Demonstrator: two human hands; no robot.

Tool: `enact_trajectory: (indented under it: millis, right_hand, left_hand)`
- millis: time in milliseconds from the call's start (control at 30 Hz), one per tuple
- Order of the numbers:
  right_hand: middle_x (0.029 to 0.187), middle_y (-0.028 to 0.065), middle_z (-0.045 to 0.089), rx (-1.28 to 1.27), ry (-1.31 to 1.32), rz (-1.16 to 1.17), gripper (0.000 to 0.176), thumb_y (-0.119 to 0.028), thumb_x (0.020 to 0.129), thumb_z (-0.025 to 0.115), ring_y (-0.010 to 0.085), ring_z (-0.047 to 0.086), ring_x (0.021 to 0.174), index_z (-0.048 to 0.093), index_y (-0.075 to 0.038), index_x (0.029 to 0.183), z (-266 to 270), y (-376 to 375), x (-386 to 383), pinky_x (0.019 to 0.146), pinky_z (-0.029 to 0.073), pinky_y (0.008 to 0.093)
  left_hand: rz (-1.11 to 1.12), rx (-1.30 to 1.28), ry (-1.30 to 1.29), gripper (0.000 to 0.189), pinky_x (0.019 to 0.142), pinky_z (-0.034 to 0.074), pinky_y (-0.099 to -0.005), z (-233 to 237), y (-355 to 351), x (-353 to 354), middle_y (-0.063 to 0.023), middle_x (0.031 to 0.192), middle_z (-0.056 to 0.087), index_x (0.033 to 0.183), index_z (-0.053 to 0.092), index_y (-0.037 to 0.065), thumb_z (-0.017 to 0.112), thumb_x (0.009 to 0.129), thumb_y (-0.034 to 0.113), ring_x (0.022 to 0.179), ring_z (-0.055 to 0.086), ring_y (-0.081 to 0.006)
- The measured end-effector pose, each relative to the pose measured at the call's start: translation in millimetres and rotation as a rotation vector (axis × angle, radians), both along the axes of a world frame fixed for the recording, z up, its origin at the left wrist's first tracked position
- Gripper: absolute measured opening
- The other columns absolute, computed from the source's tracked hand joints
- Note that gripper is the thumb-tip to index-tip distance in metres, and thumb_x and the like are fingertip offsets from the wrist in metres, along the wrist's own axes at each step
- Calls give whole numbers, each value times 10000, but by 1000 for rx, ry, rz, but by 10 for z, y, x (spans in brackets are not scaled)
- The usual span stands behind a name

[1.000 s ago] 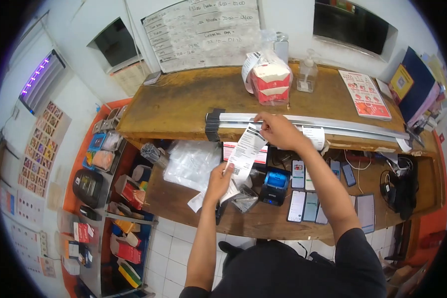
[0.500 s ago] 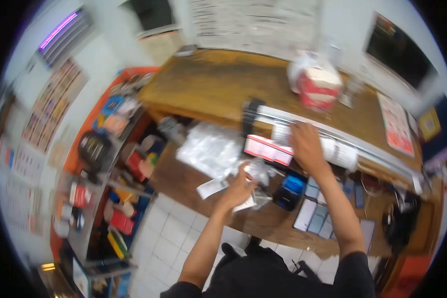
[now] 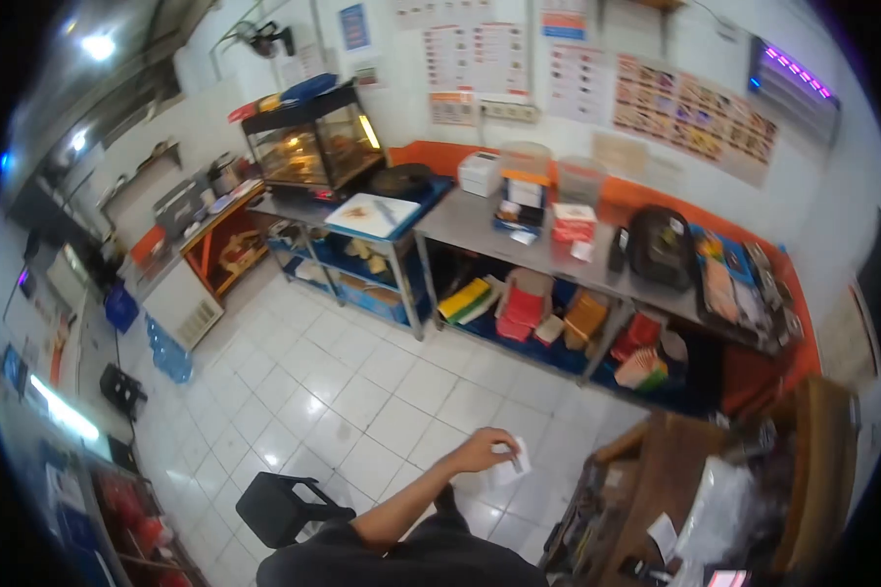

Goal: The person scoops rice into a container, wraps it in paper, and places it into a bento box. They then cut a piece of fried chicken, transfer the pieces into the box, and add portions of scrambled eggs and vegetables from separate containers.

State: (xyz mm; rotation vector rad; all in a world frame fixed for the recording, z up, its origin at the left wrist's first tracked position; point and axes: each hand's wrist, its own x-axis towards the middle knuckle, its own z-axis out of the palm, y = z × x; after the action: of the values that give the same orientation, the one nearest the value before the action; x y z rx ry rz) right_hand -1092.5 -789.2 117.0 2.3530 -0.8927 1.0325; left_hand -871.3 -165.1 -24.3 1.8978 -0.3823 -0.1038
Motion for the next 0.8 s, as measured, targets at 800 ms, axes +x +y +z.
enact_trajectory:
  millis: [800]
  right_hand:
    - [801, 148, 711, 1096, 1950, 744, 230, -185, 942, 632, 204, 673, 677, 717, 28, 932, -3974, 8171, 5755, 665, 563, 360]
  left_hand:
    - [1245, 14, -469, 647, 1014, 466, -337, 1694, 7139, 728, -153, 1492, 381, 1453, 464, 78, 611, 850, -105, 1364, 438, -292]
